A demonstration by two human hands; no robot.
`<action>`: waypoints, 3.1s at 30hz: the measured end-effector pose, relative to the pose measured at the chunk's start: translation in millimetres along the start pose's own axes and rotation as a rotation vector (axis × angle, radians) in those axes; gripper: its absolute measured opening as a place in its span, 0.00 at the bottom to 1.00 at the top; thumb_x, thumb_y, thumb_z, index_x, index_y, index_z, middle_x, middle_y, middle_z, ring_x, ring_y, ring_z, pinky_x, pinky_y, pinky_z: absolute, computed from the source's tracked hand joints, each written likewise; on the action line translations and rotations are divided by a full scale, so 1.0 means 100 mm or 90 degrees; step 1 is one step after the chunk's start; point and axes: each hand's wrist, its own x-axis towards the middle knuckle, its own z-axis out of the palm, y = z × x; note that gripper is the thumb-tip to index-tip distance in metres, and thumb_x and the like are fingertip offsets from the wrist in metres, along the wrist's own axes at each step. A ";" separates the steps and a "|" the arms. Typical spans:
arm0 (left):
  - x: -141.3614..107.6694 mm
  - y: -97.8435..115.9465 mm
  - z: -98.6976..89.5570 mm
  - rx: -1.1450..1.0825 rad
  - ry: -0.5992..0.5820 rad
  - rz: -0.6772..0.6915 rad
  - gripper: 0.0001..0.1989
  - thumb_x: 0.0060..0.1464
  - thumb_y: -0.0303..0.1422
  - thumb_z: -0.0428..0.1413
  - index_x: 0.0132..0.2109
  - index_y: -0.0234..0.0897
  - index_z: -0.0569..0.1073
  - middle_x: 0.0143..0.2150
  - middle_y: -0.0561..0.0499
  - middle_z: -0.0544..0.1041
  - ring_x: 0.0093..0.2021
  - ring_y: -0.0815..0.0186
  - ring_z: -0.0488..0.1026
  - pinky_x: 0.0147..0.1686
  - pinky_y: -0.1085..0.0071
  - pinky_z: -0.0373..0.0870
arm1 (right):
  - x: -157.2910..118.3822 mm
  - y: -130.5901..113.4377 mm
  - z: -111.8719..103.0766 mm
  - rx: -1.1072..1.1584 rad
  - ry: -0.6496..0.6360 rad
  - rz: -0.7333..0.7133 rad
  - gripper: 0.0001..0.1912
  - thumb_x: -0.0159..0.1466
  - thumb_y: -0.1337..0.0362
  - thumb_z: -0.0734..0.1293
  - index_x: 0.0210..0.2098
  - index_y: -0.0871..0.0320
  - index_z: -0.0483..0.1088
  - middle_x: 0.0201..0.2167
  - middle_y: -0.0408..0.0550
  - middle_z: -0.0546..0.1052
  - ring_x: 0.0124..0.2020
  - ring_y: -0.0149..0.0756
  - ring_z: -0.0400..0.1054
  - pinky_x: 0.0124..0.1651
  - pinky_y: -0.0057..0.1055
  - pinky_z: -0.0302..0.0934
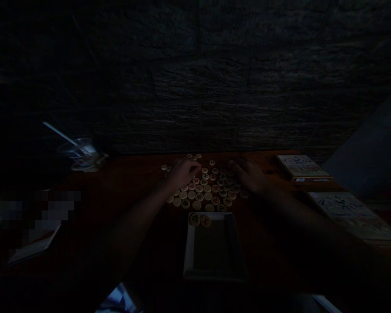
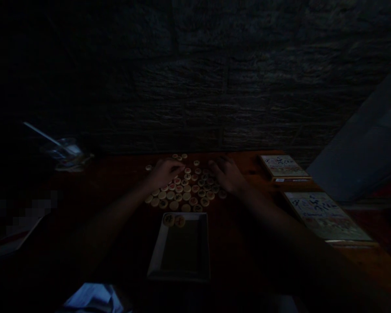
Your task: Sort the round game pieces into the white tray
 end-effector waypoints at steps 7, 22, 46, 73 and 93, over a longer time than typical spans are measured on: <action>-0.04 0.04 -0.02 -0.031 0.082 -0.018 0.14 0.60 0.26 0.59 0.52 0.38 0.80 0.50 0.45 0.83 0.51 0.57 0.80 0.52 0.60 0.75 | 0.00 0.01 0.00 0.014 0.034 -0.025 0.20 0.74 0.55 0.57 0.43 0.58 0.78 0.43 0.55 0.80 0.46 0.45 0.75 0.50 0.37 0.65; -0.25 0.60 0.02 -0.553 0.041 -0.034 0.12 0.50 0.30 0.67 0.43 0.36 0.82 0.44 0.45 0.84 0.42 0.63 0.82 0.44 0.66 0.79 | -0.19 -0.33 0.16 0.417 -0.066 -0.024 0.16 0.62 0.53 0.74 0.45 0.56 0.80 0.37 0.48 0.85 0.36 0.38 0.79 0.37 0.31 0.71; -0.28 0.66 0.02 -0.526 0.084 -0.039 0.08 0.55 0.33 0.64 0.42 0.37 0.84 0.41 0.47 0.86 0.40 0.61 0.83 0.42 0.66 0.79 | -0.24 -0.43 0.16 0.537 -0.035 0.122 0.21 0.54 0.48 0.79 0.35 0.59 0.80 0.30 0.50 0.84 0.28 0.38 0.79 0.30 0.29 0.73; -0.30 0.66 0.09 -0.563 0.098 -0.026 0.15 0.51 0.32 0.67 0.47 0.36 0.82 0.44 0.45 0.85 0.42 0.60 0.83 0.44 0.64 0.80 | -0.27 -0.49 0.12 0.600 -0.082 0.157 0.18 0.55 0.50 0.79 0.37 0.57 0.83 0.29 0.47 0.83 0.27 0.34 0.77 0.32 0.28 0.71; -0.30 0.69 0.11 -0.577 0.105 -0.042 0.10 0.53 0.31 0.66 0.43 0.36 0.83 0.41 0.46 0.86 0.39 0.61 0.84 0.41 0.66 0.82 | -0.27 -0.46 0.15 0.456 -0.001 0.093 0.18 0.55 0.47 0.78 0.34 0.56 0.84 0.29 0.48 0.84 0.27 0.37 0.76 0.28 0.30 0.68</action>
